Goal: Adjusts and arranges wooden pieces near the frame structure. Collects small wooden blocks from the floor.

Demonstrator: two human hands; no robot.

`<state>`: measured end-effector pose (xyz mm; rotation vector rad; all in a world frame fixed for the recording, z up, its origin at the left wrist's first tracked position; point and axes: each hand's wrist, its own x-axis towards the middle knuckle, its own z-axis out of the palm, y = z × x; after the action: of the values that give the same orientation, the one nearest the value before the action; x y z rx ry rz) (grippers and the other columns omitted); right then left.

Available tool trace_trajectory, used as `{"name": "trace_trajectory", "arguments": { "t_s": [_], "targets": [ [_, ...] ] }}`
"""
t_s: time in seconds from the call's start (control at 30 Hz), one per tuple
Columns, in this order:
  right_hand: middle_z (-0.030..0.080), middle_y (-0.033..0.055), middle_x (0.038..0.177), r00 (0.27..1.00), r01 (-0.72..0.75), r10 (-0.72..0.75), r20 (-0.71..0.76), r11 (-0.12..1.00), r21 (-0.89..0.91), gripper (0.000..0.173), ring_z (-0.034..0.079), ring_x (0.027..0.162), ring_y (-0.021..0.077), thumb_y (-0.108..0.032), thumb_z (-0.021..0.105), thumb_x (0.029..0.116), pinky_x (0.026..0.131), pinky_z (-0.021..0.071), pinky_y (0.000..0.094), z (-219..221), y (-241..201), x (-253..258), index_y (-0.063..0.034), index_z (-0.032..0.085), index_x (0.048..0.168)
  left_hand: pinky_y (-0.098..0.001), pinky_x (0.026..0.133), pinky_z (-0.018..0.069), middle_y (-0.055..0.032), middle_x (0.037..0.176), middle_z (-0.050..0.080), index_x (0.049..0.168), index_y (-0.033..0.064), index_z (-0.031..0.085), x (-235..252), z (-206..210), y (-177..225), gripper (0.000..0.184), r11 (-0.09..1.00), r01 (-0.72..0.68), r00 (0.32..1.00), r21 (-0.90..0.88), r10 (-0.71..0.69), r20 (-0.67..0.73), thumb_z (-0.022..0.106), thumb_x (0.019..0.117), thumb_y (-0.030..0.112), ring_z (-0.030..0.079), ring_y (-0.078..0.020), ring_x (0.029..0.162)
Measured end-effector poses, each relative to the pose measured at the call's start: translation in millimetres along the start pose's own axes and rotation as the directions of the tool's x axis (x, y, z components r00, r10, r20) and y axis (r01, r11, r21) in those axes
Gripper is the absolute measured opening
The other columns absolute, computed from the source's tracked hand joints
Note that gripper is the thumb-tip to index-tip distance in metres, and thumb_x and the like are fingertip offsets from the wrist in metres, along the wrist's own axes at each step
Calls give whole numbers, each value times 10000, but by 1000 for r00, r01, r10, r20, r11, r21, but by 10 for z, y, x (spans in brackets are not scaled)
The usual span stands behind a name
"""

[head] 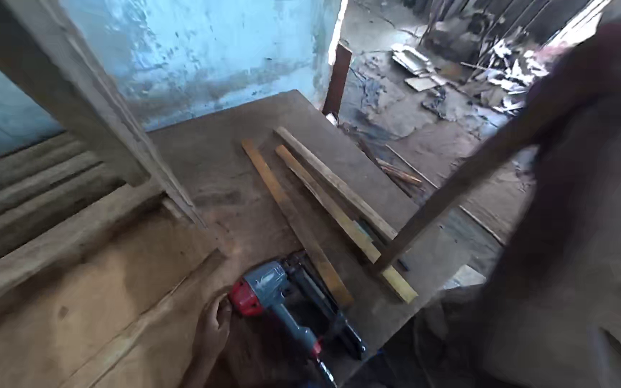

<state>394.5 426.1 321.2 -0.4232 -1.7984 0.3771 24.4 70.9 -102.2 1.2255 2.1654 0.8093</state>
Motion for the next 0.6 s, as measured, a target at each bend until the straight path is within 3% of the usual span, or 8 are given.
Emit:
{"name": "trace_trajectory", "arguments": {
  "t_s": [0.07, 0.1, 0.23, 0.33, 0.47, 0.6],
  "targets": [
    [663, 53, 1100, 941, -337, 328, -80, 924, -178, 691, 682, 905, 114, -340, 806, 829, 775, 620, 347, 657, 42, -84, -19, 499, 1359, -507, 1145, 437, -173, 1428, 582, 1428, 61, 568, -87, 25, -100, 474, 998, 0, 1000, 56, 1, -14, 580, 999, 262, 538, -323, 1350],
    [664, 64, 1170, 906, -417, 421, -30, 881, -223, 768, 687, 974, 119, -360, 815, 816, 836, 622, 359, 882, 250, -152, -43, 470, 1424, -526, 1144, 431, -177, 1437, 574, 1435, 64, 562, -150, 34, -156, 499, 996, -3, 1000, 92, 6, -30, 603, 983, 274, 526, -345, 1359],
    [686, 115, 1197, 777, -577, 618, 117, 775, -260, 759, 702, 1006, 197, -366, 815, 826, 864, 609, 456, 1648, 1380, -449, -122, 494, 1469, -569, 1152, 399, -104, 1571, 467, 1474, 143, 547, -415, 36, -214, 533, 954, 24, 999, 298, -34, 28, 619, 978, 326, 454, -329, 1438],
    [681, 153, 1201, 699, -618, 690, 189, 715, -327, 743, 697, 1018, 263, -322, 816, 823, 891, 587, 513, 2240, 1962, -549, -113, 499, 1462, -556, 1216, 311, -85, 1666, 322, 1567, 177, 436, -550, 89, -248, 614, 937, 17, 992, 348, -59, 110, 572, 997, 357, 315, -308, 1529],
    [699, 173, 1177, 506, -650, 823, 259, 561, -513, 712, 689, 1041, 378, -406, 811, 817, 861, 552, 658, 2996, 2616, -816, -206, 529, 1439, -567, 1213, 315, -148, 1632, 372, 1533, 121, 485, -491, 106, -185, 603, 949, 25, 995, 315, -54, 84, 608, 977, 320, 340, -356, 1512],
    [666, 214, 1245, 427, -620, 846, 320, 531, -577, 735, 660, 1122, 412, -407, 810, 837, 920, 534, 669, 3476, 3042, -1142, -118, 517, 1445, -547, 1242, 263, -143, 1659, 319, 1564, 111, 434, -438, 56, -118, 640, 945, 69, 979, 320, -125, 158, 591, 992, 351, 280, -340, 1541]
  ]
}}
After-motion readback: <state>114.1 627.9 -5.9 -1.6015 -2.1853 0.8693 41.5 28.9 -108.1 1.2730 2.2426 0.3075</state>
